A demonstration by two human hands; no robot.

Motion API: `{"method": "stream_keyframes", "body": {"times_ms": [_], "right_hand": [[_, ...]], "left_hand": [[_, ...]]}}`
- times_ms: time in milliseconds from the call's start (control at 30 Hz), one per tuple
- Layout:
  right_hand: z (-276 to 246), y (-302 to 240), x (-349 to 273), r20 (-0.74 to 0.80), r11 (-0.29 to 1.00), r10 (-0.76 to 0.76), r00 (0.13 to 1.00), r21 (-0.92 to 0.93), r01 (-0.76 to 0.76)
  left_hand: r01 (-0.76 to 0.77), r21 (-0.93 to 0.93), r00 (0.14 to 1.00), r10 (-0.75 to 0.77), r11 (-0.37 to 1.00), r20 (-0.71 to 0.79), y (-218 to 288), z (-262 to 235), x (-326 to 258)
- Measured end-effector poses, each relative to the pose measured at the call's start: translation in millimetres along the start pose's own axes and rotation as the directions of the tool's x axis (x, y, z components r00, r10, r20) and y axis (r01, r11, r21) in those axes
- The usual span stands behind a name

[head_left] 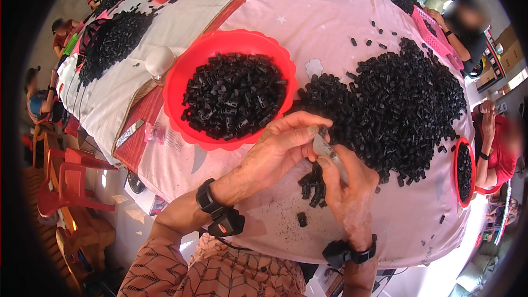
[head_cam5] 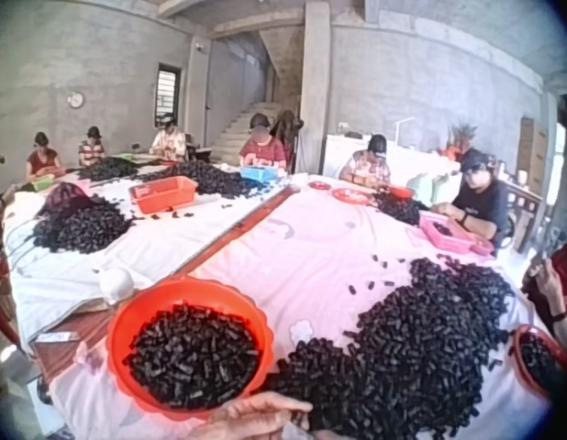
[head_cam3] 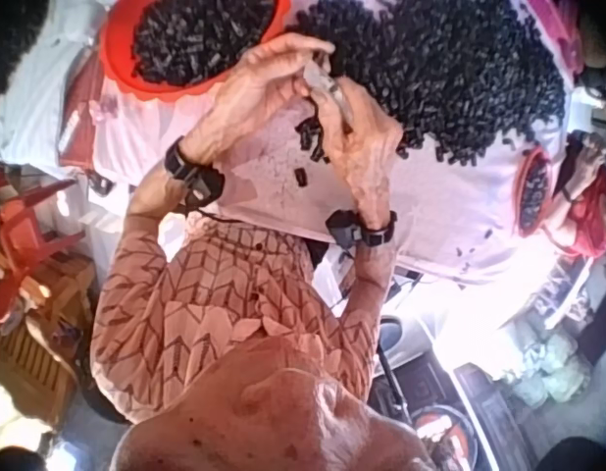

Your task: Trimming excess material from small black plastic shoe components using a utility knife.

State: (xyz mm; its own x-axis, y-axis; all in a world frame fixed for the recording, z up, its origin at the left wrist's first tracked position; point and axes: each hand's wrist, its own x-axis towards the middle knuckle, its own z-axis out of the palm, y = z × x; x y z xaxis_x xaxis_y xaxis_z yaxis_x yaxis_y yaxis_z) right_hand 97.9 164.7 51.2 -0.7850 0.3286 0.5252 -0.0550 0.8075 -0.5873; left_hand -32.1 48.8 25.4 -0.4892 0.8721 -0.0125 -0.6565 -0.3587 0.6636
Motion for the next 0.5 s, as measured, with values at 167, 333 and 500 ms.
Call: {"method": "stream_keyframes", "body": {"times_ms": [167,333,500], "right_hand": [[2.8,-3.6,-0.3,-0.004,0.999,0.021,1.0,-0.033,-0.021],[1.9,-5.0,0.3,-0.002,0.998,0.002,1.0,-0.067,-0.002],[3.4,-2.7,-0.3,-0.017,0.998,-0.001,1.0,-0.068,-0.001]], "left_hand": [[-0.015,-0.01,1.0,0.015,1.0,0.006,-1.9,-0.4,-1.1],[0.0,-0.001,1.0,0.0,1.0,-0.01,-2.7,1.0,-1.5],[0.007,0.034,1.0,-0.007,0.999,-0.013,-5.8,0.6,-0.7]]}}
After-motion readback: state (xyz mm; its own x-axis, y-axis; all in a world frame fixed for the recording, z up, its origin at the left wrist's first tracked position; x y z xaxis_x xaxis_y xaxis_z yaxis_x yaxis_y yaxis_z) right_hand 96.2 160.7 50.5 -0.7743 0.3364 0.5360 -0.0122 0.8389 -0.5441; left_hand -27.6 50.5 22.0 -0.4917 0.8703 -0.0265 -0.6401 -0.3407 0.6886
